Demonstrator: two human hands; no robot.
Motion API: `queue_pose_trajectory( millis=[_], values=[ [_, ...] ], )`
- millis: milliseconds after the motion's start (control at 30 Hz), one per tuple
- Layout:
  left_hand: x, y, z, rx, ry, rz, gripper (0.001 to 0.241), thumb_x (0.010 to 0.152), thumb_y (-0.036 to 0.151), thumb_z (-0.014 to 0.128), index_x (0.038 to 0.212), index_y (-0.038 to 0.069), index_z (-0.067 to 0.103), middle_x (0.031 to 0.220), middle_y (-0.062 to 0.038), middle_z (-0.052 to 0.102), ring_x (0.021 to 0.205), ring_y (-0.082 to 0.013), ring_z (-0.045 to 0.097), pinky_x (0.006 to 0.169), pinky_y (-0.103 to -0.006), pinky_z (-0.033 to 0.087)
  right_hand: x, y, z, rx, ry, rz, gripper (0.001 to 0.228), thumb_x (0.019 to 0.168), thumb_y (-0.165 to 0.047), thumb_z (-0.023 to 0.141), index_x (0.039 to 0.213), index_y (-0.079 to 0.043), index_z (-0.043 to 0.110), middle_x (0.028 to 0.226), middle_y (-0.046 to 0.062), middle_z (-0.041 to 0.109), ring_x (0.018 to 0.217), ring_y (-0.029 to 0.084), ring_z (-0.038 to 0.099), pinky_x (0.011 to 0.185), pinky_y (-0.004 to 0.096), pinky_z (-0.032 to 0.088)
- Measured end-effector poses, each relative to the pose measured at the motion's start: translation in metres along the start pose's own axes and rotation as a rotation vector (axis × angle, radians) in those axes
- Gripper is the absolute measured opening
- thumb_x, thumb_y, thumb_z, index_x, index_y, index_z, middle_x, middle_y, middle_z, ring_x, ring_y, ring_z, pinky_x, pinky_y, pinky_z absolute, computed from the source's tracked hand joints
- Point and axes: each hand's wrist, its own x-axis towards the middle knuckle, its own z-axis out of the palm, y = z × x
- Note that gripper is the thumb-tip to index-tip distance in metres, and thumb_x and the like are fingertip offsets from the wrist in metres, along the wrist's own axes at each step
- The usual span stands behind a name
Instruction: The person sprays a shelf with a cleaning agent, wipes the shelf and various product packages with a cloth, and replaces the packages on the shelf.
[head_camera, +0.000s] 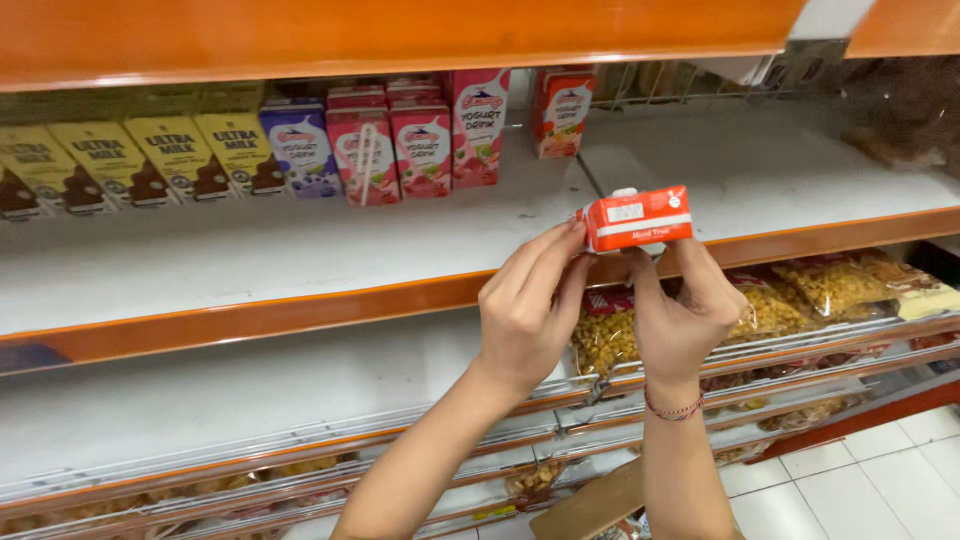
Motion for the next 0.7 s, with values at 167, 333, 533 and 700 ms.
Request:
queue_pose_trajectory(
  millis=[167,333,533,700],
  values=[
    [0.005,-0.009,0.025,0.1,-0.054,-0.022,0.023,0.091,-0.002,0.074,0.113,-0.003,0.067,0.112,-0.016,0.073,0.099,-0.0314,0.074,0.084,-0.0376,0.061,0.016,0.026,-0.007,-0.126,-0.078,-0.057,0.038,0.087,0.008,0.081,0.124,0.004,0.071,0.106,0.013,0.075,0.097,0.022,0.067,0.095,0.035,0.052],
    [0.004,-0.013,0.03,0.269,-0.122,-0.012,0.021,0.092,0.003,0.072,0.112,-0.003,0.069,0.105,-0.015,0.074,0.083,-0.031,0.074,0.071,-0.0379,0.059,0.021,0.037,-0.009,-0.091,-0.164,0.056,0.038,0.083,0.003,0.082,0.12,0.004,0.072,0.097,0.011,0.075,0.087,0.022,0.064,0.085,0.033,0.052],
    [0.004,-0.014,0.032,0.322,-0.107,0.017,0.021,0.094,0.008,0.075,0.111,-0.002,0.068,0.102,-0.014,0.074,0.078,-0.0273,0.073,0.067,-0.0353,0.057,0.022,0.041,-0.011,-0.082,-0.213,0.011,0.038,0.085,-0.001,0.083,0.121,0.004,0.071,0.101,0.012,0.075,0.093,0.023,0.067,0.089,0.034,0.053],
    [0.004,-0.014,0.035,0.355,-0.103,0.017,0.027,0.094,0.007,0.075,0.117,-0.004,0.068,0.091,-0.012,0.073,0.069,-0.0246,0.07,0.06,-0.0344,0.054,0.021,0.04,-0.009,-0.112,-0.228,0.023,0.04,0.087,-0.002,0.082,0.125,0.003,0.071,0.098,0.01,0.075,0.091,0.022,0.064,0.088,0.033,0.05]
  ],
)
